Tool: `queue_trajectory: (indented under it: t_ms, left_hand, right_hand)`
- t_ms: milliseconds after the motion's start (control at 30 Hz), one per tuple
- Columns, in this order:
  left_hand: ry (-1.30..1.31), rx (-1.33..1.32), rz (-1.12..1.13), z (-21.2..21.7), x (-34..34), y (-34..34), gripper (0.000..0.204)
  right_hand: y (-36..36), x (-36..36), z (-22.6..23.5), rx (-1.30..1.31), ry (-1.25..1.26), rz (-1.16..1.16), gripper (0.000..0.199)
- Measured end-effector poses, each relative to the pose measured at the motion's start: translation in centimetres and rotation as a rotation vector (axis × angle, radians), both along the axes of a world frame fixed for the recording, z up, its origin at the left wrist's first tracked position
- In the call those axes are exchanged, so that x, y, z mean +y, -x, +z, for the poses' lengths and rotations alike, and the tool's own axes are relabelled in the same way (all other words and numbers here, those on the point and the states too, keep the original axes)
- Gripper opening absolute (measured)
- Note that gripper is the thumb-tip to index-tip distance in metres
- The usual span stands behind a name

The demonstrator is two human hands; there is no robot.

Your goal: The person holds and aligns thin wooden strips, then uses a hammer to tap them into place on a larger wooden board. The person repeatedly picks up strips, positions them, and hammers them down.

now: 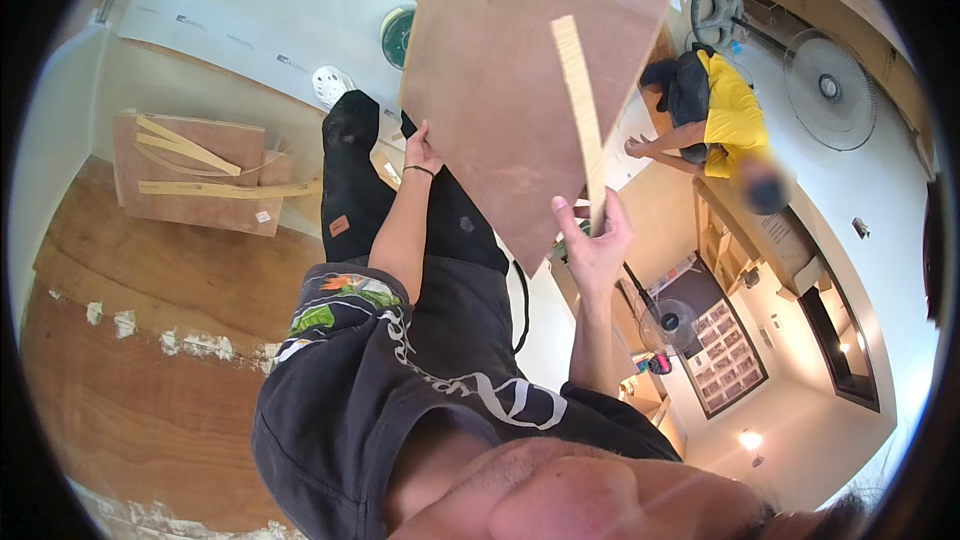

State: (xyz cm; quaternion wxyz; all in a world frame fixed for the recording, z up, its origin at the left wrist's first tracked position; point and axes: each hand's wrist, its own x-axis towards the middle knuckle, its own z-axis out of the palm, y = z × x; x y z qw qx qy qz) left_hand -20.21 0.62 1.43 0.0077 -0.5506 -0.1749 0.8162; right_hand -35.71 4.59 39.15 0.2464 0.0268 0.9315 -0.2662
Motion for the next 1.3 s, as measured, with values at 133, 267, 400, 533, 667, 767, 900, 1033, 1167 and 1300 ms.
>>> queue_trajectory:
  t_ms: [133, 267, 400, 533, 667, 767, 900, 1033, 1167, 1300]
  left_hand:
    - [-0.011, -0.036, 0.001, -1.8, 0.5, -1.7, 0.05]
    - [0.075, -0.123, -0.014, -2.3, 0.8, -2.9, 0.051]
    - [0.092, -0.126, 0.0, -2.4, 1.6, -3.6, 0.052]
    - [0.153, -0.134, -0.052, -3.1, 2.1, -4.7, 0.055]
    - [0.489, -0.205, -0.218, -1.8, -2.9, -4.6, 0.057]
    - [1.061, -0.197, -0.342, 2.5, -12.2, -0.6, 0.059]
    - [1.393, 0.136, -0.536, 13.3, -24.3, 7.9, 0.064]
    - [1.566, 0.528, -0.694, 20.7, -27.1, 15.1, 0.059]
    - [1.434, 0.732, -0.741, 22.2, -27.1, 17.5, 0.042]
    - [1.408, 0.727, -0.625, 21.8, -26.7, 17.5, 0.04]
  right_hand:
    - [-1.6, -1.1, -1.7, 0.048, -0.005, 0.156, 0.038]
    - [-2.7, -2.1, -2.4, 0.086, 0.03, 0.255, 0.04]
    - [-4.5, -2.2, -2.9, 0.08, 0.048, 0.272, 0.04]
    - [-6.7, -2.0, -4.1, 0.111, 0.044, 0.3, 0.048]
    - [-8.6, -2.0, -4.6, 0.083, 0.063, 0.287, 0.048]
    - [-9.2, -2.2, -4.8, 0.119, 0.108, 0.266, 0.047]
    - [-9.3, -2.4, -4.9, 0.183, 0.116, 0.248, 0.046]
    - [-9.6, -3.2, -4.7, 0.177, 0.074, 0.187, 0.047]
    - [-10.6, -4.2, -4.4, 0.165, 0.02, 0.141, 0.048]
    - [-11.4, -4.4, -3.9, 0.201, 0.036, 0.063, 0.053]
